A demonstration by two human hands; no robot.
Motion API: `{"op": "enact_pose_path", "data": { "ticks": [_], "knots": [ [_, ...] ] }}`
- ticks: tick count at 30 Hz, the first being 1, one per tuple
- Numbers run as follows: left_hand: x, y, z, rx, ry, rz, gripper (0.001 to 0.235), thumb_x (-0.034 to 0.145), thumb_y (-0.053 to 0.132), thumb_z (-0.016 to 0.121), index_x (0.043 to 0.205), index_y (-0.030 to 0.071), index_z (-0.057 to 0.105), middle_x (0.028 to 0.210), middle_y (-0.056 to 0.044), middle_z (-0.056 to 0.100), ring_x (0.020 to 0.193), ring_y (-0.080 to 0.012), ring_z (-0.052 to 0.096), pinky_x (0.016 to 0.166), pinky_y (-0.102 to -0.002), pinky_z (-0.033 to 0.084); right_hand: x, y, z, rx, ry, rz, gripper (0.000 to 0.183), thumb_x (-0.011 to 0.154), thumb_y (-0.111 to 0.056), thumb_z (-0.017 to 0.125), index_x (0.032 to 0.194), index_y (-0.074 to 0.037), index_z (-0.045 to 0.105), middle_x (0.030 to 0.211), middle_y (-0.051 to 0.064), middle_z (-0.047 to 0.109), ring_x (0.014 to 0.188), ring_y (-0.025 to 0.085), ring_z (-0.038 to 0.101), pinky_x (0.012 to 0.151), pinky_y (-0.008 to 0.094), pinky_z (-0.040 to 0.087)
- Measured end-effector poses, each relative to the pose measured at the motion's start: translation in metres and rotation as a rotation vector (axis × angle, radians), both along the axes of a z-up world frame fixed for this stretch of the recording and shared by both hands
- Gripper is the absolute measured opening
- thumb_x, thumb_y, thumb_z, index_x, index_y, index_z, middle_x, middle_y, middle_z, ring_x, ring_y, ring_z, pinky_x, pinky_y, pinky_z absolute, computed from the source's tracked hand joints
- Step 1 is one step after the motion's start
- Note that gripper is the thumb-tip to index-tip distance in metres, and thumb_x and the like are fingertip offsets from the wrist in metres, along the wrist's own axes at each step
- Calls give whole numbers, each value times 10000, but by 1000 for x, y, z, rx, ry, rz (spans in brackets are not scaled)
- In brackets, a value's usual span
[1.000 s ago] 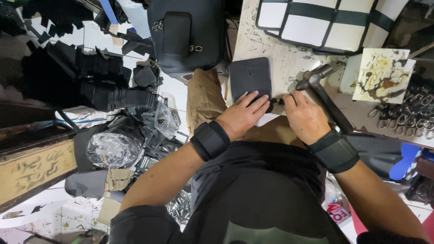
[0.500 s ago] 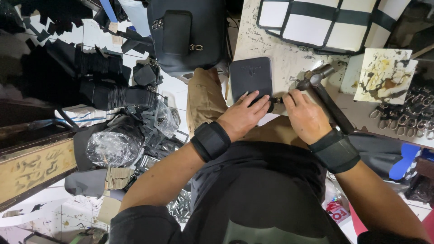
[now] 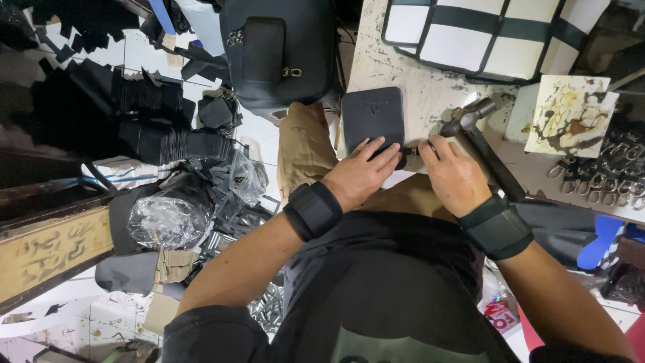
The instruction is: The person sits at a workbench assembling small leather pouches with elastic bands. They position a metal fastener on each pouch and strike it with a hammer to set it, then place the finished pouch on a stack and pick up the next one, repeating the cycle.
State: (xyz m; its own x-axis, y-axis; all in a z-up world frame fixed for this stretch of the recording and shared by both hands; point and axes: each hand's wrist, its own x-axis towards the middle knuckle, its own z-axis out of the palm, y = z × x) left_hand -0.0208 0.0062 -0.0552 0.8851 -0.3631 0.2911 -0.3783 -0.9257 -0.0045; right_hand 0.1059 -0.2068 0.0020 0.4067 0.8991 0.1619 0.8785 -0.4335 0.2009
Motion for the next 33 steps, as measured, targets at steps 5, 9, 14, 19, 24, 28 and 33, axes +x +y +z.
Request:
{"op": "enact_pose_path", "data": {
  "ticks": [5,9,14,19,24,28,33],
  "knots": [
    [1,-2,10,53,-20,24,472,1055,90,470,1524,95,412,1544,-78,475,1388,-371,473,1128,-525,423,3,-7,-3,87,45,2,147,999,-170,630,1135,-121,659,1147,52,606,966,221,682,797,283,581],
    [2,-2,16,153,-34,40,452,1066,45,448,1517,73,426,1557,-86,461,1390,-354,471,1149,-506,402,12,-31,-1,193,68,-82,329,910,-191,781,1177,-54,645,1118,122,575,935,334,620,796,415,505],
    [3,2,30,4,187,-6,573,976,36,552,1525,72,390,1562,-117,430,1423,-378,402,1137,-537,394,18,-43,13,192,221,-284,496,912,-163,812,1305,26,577,1179,202,542,944,405,626,741,476,534],
    [1,3,38,-139,339,-27,652,924,1,626,1531,51,393,1589,-143,400,1457,-392,355,1172,-545,374,24,-57,-5,115,293,-341,351,1034,-123,691,1331,24,577,1080,219,577,801,445,609,596,514,516],
    [1,3,33,-156,334,-24,623,953,150,675,1511,54,417,1571,-153,405,1449,-380,356,1128,-549,420,26,-57,3,268,536,-326,375,1026,15,583,1392,69,520,1221,297,642,1032,497,638,782,575,518],
    [0,-7,-1,-57,-6,65,408,994,50,587,1379,124,475,1482,-91,477,1413,-374,432,1126,-526,403,0,-32,28,422,601,-343,301,1049,-5,677,1314,108,591,1045,351,674,969,560,665,700,581,567],
    [7,-10,-24,-248,-26,85,250,939,116,614,1187,146,624,1231,-107,625,1280,-361,583,1038,-498,523,-24,-13,42,426,700,-208,298,1048,-125,657,1305,27,660,943,256,730,894,477,699,649,488,587]
  ]
}}
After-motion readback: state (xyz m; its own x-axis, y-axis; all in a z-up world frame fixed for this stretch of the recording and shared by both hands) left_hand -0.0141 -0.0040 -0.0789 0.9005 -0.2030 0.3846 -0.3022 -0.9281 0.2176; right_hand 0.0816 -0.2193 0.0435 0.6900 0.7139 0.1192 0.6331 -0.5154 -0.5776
